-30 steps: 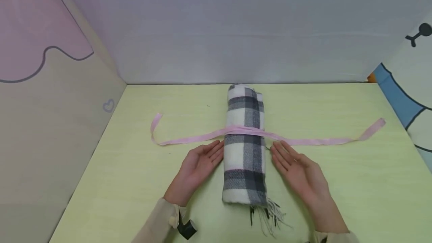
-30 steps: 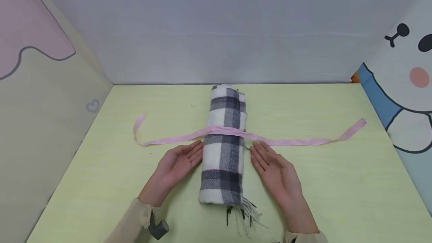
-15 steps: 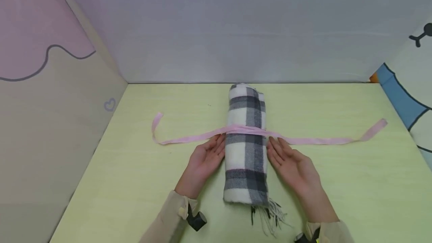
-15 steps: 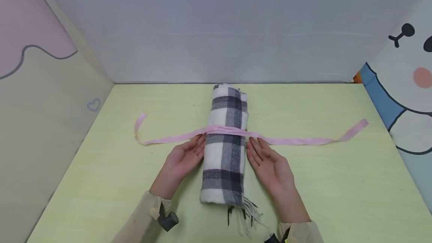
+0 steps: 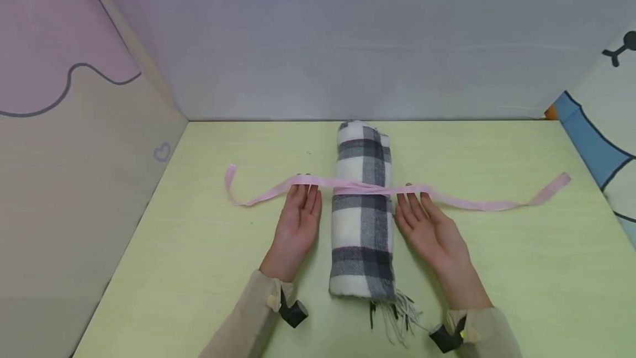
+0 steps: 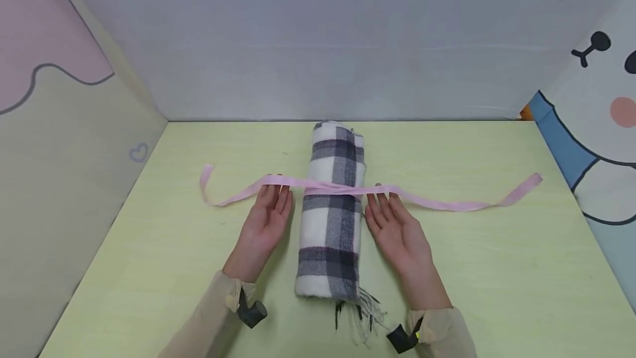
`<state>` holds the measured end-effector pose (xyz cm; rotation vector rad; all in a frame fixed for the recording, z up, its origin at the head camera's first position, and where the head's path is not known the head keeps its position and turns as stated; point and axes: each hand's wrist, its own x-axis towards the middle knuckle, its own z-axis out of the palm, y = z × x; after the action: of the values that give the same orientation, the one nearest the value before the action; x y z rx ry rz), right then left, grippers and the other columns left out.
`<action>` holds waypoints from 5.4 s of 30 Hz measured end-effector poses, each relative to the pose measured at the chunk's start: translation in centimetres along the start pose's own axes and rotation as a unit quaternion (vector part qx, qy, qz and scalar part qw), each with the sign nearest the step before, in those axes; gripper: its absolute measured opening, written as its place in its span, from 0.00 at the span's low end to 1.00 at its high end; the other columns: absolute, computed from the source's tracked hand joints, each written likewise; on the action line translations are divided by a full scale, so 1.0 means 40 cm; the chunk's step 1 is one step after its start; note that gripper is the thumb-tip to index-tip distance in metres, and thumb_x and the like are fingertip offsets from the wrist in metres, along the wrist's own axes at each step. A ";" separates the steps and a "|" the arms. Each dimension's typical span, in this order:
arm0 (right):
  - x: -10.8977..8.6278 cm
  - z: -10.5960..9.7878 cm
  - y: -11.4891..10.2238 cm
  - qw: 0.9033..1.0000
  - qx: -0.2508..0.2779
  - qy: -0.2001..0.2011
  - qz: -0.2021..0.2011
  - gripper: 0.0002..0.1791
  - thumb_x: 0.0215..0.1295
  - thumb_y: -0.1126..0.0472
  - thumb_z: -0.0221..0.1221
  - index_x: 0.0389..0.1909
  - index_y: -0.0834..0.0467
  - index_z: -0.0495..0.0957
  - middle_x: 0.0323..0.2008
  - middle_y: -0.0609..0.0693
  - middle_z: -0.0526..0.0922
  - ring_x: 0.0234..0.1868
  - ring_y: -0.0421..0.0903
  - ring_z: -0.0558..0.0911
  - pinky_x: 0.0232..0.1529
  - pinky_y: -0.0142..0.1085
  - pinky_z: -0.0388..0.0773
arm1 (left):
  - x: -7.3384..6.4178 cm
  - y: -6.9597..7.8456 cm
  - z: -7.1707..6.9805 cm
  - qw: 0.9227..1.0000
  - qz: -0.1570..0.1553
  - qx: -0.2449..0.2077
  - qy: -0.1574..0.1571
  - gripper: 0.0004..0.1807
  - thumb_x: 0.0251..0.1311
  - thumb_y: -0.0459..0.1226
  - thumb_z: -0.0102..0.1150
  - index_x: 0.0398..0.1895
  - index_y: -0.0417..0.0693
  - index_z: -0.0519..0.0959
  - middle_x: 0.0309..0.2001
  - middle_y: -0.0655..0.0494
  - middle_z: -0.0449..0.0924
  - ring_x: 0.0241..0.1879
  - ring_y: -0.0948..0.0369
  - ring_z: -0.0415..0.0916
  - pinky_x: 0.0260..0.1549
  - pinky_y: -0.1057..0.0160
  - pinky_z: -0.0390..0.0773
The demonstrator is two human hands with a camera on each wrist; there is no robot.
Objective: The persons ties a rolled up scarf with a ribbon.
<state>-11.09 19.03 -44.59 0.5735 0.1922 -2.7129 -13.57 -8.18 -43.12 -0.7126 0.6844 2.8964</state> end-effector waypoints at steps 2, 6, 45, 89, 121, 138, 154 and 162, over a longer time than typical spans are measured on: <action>0.006 0.000 -0.001 1.000 0.010 -0.006 0.007 0.19 0.80 0.62 0.52 0.66 0.45 0.64 0.67 0.44 0.72 0.75 0.41 0.66 0.77 0.38 0.63 | 0.008 -0.001 0.004 1.000 0.008 -0.003 -0.005 0.30 0.83 0.36 0.39 0.83 0.51 0.50 0.84 0.52 0.52 0.84 0.54 0.49 0.82 0.57 0.52; 0.019 -0.001 0.001 0.999 0.017 -0.032 0.017 0.10 0.81 0.61 0.51 0.58 0.53 0.70 0.55 0.49 0.78 0.61 0.45 0.76 0.62 0.40 0.75 | 0.029 -0.003 0.007 0.999 0.004 -0.022 -0.033 0.19 0.82 0.40 0.43 0.70 0.48 0.67 0.74 0.50 0.69 0.82 0.52 0.56 0.81 0.57 0.55; 0.036 0.040 -0.002 0.928 -0.296 -0.190 -0.122 0.22 0.87 0.61 0.35 0.50 0.55 0.81 0.46 0.47 0.81 0.50 0.43 0.77 0.48 0.36 0.74 | 0.085 -0.029 0.018 0.966 0.127 0.048 -0.222 0.09 0.78 0.40 0.53 0.37 0.51 0.77 0.33 0.59 0.79 0.43 0.56 0.81 0.61 0.60 0.75; 0.130 0.034 0.002 0.964 -0.049 -0.227 -0.130 0.15 0.81 0.63 0.41 0.39 0.62 0.76 0.30 0.53 0.75 0.32 0.48 0.67 0.39 0.37 0.63 | 0.165 -0.024 0.008 0.949 0.084 0.047 -0.299 0.09 0.64 0.40 0.70 0.33 0.47 0.80 0.27 0.61 0.71 0.23 0.66 0.62 0.22 0.72 0.61; 0.112 0.150 0.006 0.830 -0.531 -0.072 -0.155 0.15 0.82 0.56 0.51 0.33 0.58 0.76 0.24 0.46 0.66 0.26 0.42 0.63 0.34 0.38 0.65 | 0.112 -0.056 0.101 0.903 0.138 0.355 -0.200 0.02 0.73 0.30 0.56 0.42 0.44 0.78 0.28 0.61 0.71 0.21 0.66 0.57 0.21 0.69 0.59; 0.124 0.200 0.046 0.761 -0.633 0.006 -0.143 0.21 0.74 0.61 0.51 0.17 0.55 0.62 0.15 0.43 0.58 0.20 0.41 0.60 0.27 0.38 0.60 | 0.108 -0.079 0.117 0.768 0.256 0.559 -0.177 0.11 0.67 0.36 0.67 0.42 0.35 0.81 0.28 0.56 0.70 0.31 0.65 0.66 0.31 0.69 0.67; 0.137 0.199 0.054 0.743 -0.657 0.006 -0.129 0.20 0.70 0.62 0.51 0.15 0.54 0.63 0.14 0.42 0.60 0.20 0.40 0.60 0.26 0.35 0.58 | 0.111 -0.083 0.120 0.713 0.268 0.615 -0.203 0.11 0.64 0.38 0.70 0.44 0.39 0.84 0.35 0.49 0.82 0.34 0.63 0.72 0.33 0.70 0.72; 0.133 0.200 0.048 0.746 -0.655 0.007 -0.121 0.19 0.68 0.64 0.50 0.16 0.54 0.62 0.14 0.42 0.60 0.20 0.40 0.59 0.26 0.35 0.57 | 0.110 -0.090 0.121 0.719 0.266 0.607 -0.210 0.12 0.63 0.36 0.70 0.44 0.38 0.83 0.33 0.50 0.80 0.32 0.64 0.70 0.31 0.70 0.70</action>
<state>-17.82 13.92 -39.63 0.0907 2.0267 -1.9871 -18.88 -2.93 -42.76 0.3697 2.5309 1.9402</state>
